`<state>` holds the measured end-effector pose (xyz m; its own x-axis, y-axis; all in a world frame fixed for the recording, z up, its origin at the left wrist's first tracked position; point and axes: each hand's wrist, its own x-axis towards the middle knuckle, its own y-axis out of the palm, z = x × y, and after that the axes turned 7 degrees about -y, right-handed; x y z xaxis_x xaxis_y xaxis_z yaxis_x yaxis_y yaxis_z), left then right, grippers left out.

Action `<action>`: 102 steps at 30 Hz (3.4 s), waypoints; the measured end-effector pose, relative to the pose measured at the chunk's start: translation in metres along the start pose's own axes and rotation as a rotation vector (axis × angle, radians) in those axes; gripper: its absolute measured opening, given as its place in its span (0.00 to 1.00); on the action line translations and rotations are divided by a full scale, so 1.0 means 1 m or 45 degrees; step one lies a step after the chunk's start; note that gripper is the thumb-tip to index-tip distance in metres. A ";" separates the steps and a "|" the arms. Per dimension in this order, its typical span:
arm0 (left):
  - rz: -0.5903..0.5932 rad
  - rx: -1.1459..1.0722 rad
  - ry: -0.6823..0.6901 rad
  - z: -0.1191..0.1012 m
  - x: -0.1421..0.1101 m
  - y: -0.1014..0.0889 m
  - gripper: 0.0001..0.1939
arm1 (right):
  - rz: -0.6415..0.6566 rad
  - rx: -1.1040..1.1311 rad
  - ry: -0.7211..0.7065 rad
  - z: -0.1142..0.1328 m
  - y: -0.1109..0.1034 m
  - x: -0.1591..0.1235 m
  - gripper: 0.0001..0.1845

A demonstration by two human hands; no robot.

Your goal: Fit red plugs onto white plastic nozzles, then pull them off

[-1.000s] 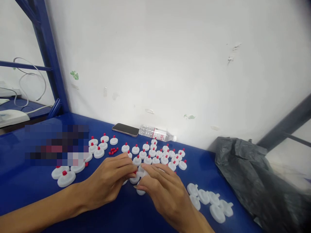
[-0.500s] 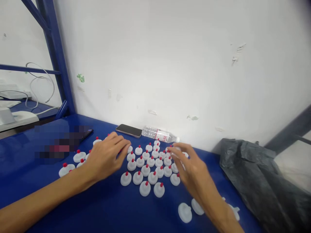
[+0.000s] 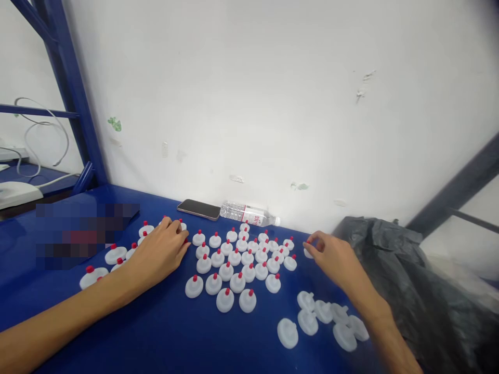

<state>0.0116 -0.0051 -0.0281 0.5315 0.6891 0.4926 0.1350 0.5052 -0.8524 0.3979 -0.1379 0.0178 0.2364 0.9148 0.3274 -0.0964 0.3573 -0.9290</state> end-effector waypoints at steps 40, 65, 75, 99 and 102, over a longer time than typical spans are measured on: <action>-0.153 -0.354 -0.022 -0.026 -0.002 -0.028 0.09 | 0.528 0.406 -0.263 0.034 -0.020 -0.031 0.12; -0.469 -0.997 0.529 -0.046 -0.016 -0.043 0.14 | -0.499 0.200 -0.952 0.108 0.003 -0.040 0.09; -0.469 -0.942 0.705 -0.052 -0.032 -0.020 0.20 | -0.578 0.150 -1.204 0.131 0.015 -0.053 0.16; -0.365 -1.029 0.630 -0.056 -0.030 -0.026 0.17 | -0.613 0.095 -1.195 0.137 0.010 -0.056 0.20; -0.372 -0.984 0.616 -0.057 -0.029 -0.029 0.16 | -0.645 0.132 -1.168 0.138 0.010 -0.057 0.17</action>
<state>0.0396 -0.0692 -0.0274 0.6542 0.2131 0.7257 0.7394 0.0215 -0.6729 0.2502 -0.1607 0.0136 -0.5463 0.4304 0.7185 -0.2833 0.7124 -0.6421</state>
